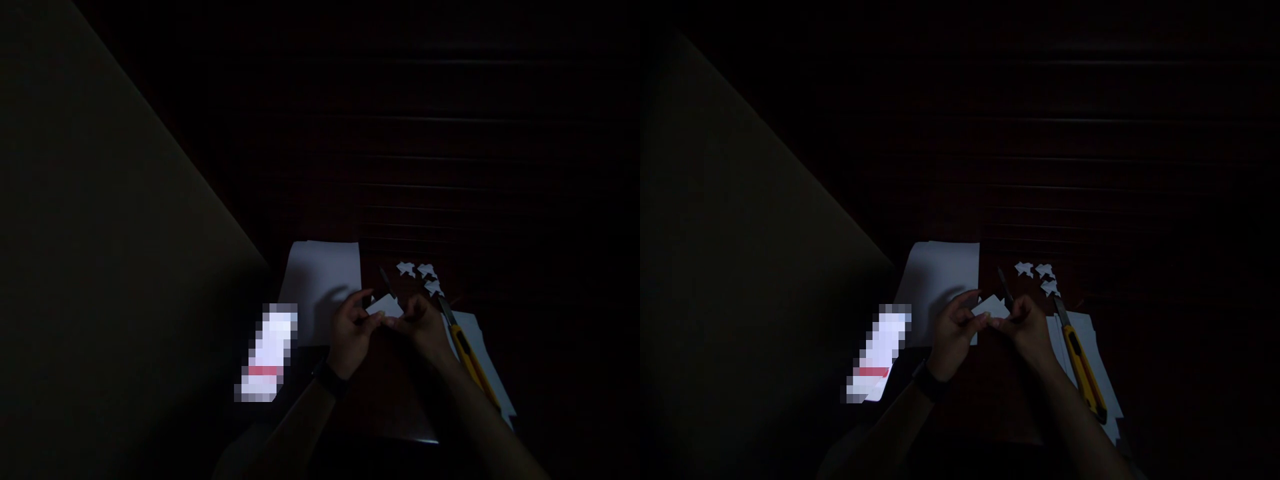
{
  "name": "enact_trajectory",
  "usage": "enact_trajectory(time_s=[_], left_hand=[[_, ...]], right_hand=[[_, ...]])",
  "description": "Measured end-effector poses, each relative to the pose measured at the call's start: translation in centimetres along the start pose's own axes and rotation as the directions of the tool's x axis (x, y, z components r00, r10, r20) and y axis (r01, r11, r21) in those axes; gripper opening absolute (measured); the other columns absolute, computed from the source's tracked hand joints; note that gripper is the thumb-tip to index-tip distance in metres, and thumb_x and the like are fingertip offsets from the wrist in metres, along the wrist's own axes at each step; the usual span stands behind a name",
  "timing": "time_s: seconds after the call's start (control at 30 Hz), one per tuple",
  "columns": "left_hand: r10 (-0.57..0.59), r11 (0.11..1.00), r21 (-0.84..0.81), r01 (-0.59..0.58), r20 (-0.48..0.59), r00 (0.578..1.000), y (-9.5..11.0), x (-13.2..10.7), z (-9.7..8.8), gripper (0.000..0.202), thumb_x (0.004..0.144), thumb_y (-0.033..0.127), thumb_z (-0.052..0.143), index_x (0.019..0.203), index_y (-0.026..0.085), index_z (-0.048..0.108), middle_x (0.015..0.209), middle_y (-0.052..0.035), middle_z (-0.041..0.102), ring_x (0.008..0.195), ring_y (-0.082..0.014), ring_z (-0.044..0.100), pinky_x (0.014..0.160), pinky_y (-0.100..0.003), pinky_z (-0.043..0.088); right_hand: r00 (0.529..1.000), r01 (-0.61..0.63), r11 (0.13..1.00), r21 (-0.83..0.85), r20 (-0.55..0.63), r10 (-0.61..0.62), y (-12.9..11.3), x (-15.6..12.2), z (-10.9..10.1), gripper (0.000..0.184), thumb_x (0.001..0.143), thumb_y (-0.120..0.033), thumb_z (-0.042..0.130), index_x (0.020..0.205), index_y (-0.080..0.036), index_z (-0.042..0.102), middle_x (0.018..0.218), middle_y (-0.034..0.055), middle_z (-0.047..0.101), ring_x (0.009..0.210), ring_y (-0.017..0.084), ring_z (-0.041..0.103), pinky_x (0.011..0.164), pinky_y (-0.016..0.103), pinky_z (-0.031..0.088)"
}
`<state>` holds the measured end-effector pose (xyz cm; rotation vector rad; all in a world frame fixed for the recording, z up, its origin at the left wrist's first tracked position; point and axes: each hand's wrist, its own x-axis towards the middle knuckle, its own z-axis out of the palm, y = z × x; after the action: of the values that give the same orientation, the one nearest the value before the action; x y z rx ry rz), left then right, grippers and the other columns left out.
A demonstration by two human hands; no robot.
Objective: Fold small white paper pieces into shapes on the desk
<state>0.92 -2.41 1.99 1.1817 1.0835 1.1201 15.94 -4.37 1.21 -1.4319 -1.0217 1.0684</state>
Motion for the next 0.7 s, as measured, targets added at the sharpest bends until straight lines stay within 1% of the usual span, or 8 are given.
enact_trajectory(time_s=[0.13, 0.23, 0.33, 0.4, 0.53, 0.63, 0.7], left_hand=[[0.018, 0.998, 0.053, -0.018, -0.007, 1.0, -0.21, -0.03, 0.09, 0.042, 0.074, 0.024, 0.064, 0.115, 0.021, 0.056, 0.055, 0.0043, 0.052, 0.052, -0.0084, 0.047, 0.051, -0.018, 0.038], [0.026, 0.998, 0.065, -0.025, -0.013, 1.0, -0.33, -0.06, 0.14, 0.04, 0.074, 0.024, 0.064, 0.114, 0.021, 0.056, 0.056, 0.0044, 0.051, 0.052, -0.0085, 0.047, 0.052, -0.018, 0.038], [0.03, 0.997, 0.069, -0.029, -0.004, 1.0, -0.38, -0.08, 0.1, 0.039, 0.075, 0.024, 0.063, 0.112, 0.021, 0.056, 0.056, 0.0046, 0.051, 0.052, -0.0085, 0.047, 0.051, -0.018, 0.037], [0.033, 0.997, 0.069, -0.034, 0.009, 0.999, -0.38, -0.09, 0.03, 0.038, 0.075, 0.025, 0.063, 0.112, 0.02, 0.056, 0.055, 0.0046, 0.05, 0.052, -0.0087, 0.047, 0.051, -0.018, 0.037], [0.035, 0.998, 0.058, -0.037, 0.038, 0.999, -0.3, -0.19, -0.01, 0.039, 0.075, 0.024, 0.063, 0.113, 0.02, 0.055, 0.056, 0.0044, 0.051, 0.053, -0.0091, 0.049, 0.052, -0.019, 0.039], [0.027, 0.999, 0.034, -0.028, 0.048, 0.998, -0.17, -0.28, 0.1, 0.042, 0.075, 0.026, 0.064, 0.115, 0.02, 0.054, 0.057, 0.0038, 0.054, 0.053, -0.0094, 0.051, 0.052, -0.019, 0.04], [0.02, 1.0, 0.017, -0.021, 0.05, 0.999, -0.07, -0.27, 0.14, 0.046, 0.075, 0.028, 0.064, 0.119, 0.02, 0.051, 0.059, 0.0029, 0.056, 0.055, -0.0102, 0.053, 0.052, -0.019, 0.04]], right_hand=[[1.0, 0.022, 0.998, -0.058, 0.01, -0.022, 0.01, 0.32, -0.19, 0.041, 0.056, -0.03, 0.079, 0.066, -0.021, 0.04, 0.061, -0.0044, 0.046, 0.053, 0.012, 0.042, 0.046, 0.022, 0.033], [1.0, 0.017, 0.997, -0.079, 0.016, -0.016, -0.13, 0.44, -0.23, 0.041, 0.055, -0.031, 0.079, 0.069, -0.022, 0.041, 0.065, -0.0038, 0.049, 0.057, 0.013, 0.044, 0.05, 0.023, 0.035], [1.0, 0.006, 0.997, -0.078, 0.024, -0.004, -0.47, 0.41, -0.3, 0.041, 0.055, -0.031, 0.079, 0.067, -0.021, 0.041, 0.065, -0.0036, 0.049, 0.057, 0.012, 0.044, 0.05, 0.023, 0.035], [0.999, -0.001, 0.999, -0.037, 0.052, 0.003, -0.65, 0.33, -0.36, 0.041, 0.055, -0.029, 0.079, 0.066, -0.021, 0.041, 0.064, -0.004, 0.048, 0.056, 0.012, 0.043, 0.049, 0.023, 0.034], [0.995, -0.042, 0.993, 0.113, 0.1, 0.031, -0.51, 0.18, -0.34, 0.044, 0.054, -0.025, 0.079, 0.067, -0.022, 0.037, 0.063, -0.005, 0.046, 0.054, 0.011, 0.043, 0.047, 0.022, 0.033], [0.996, -0.051, 0.979, 0.197, 0.079, 0.036, -0.13, 0.12, -0.2, 0.047, 0.054, -0.022, 0.079, 0.066, -0.022, 0.034, 0.064, -0.0061, 0.043, 0.053, 0.011, 0.042, 0.047, 0.022, 0.034], [0.999, -0.02, 0.978, 0.207, 0.043, 0.011, 0.03, 0.1, -0.11, 0.047, 0.054, -0.021, 0.079, 0.066, -0.022, 0.033, 0.065, -0.0061, 0.042, 0.055, 0.011, 0.043, 0.049, 0.023, 0.035]])
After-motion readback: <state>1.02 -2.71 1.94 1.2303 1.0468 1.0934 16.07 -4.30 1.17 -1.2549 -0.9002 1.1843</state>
